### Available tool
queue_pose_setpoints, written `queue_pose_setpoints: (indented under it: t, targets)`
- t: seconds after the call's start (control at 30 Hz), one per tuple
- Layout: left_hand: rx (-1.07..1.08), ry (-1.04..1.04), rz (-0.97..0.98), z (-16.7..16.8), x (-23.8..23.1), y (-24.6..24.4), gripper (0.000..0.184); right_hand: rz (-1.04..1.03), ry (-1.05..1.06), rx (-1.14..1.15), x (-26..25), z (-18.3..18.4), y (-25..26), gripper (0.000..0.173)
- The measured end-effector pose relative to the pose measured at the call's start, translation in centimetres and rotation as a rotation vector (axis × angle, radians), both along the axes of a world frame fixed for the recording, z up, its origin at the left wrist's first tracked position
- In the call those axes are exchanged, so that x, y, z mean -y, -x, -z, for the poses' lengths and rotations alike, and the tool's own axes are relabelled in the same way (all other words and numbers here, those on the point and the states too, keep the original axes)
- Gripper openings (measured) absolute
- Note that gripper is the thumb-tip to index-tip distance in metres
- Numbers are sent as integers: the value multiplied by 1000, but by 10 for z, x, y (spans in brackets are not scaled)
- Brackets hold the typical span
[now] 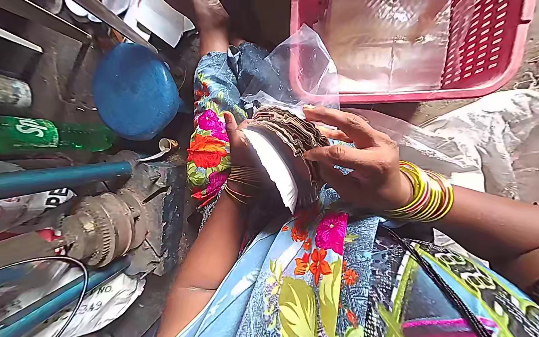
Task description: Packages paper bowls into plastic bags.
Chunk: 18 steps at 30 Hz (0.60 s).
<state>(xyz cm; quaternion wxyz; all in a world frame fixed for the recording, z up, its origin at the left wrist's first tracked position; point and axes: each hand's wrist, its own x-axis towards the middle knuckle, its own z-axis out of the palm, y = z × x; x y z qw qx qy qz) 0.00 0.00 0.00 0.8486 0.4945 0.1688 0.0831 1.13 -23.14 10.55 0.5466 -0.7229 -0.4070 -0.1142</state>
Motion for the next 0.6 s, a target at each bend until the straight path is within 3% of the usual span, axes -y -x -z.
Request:
queue_pose_setpoints:
  t: [0.07,0.1,0.2,0.37,0.43,0.6]
  targets:
    - [-122,90,-43,-61,23,-1,63,0,-7,2,1,0,0,12]
    - [-151,129,-43,-77,27,-2,65,-3,-13,-6,2,0,0,12]
    - [-79,175,128,-78,12,5,65,-25,-37,-16,5,2,-1,12]
    - [-116,-47,314,-88,-19,9,20,-52,-45,37,7,3,3,12]
    - [-179,-64,431,-97,-36,5,29,-63,-43,46,7,5,4,14]
    - [-238,-148,853,-131,-41,-14,23,-58,-60,49,4,8,4,15]
